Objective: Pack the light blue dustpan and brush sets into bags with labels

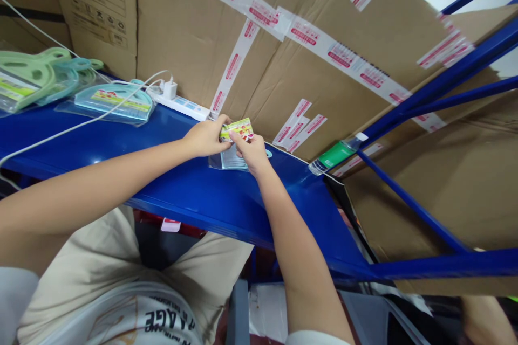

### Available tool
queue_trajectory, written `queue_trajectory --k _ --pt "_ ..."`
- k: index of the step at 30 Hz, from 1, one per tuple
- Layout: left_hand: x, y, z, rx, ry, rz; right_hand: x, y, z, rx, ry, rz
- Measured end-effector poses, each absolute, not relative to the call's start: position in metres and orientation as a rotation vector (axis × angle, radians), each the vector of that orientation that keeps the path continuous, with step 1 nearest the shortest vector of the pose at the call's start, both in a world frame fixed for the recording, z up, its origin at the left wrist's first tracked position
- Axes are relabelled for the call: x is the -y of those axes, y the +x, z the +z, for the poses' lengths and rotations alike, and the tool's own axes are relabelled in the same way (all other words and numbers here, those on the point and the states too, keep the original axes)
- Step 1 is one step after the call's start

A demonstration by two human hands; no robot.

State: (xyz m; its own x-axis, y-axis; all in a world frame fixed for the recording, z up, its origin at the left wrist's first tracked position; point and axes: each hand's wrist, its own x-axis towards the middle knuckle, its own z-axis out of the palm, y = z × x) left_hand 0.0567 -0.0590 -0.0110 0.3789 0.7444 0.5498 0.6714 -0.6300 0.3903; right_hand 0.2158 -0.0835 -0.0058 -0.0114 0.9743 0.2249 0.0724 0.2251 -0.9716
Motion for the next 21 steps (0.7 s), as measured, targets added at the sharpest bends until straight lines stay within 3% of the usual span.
queue_trajectory --k 21 --pt "0.053 0.055 -0.014 -1.136 2.509 1.188 0.08 0.226 0.0 1.359 -1.006 1.018"
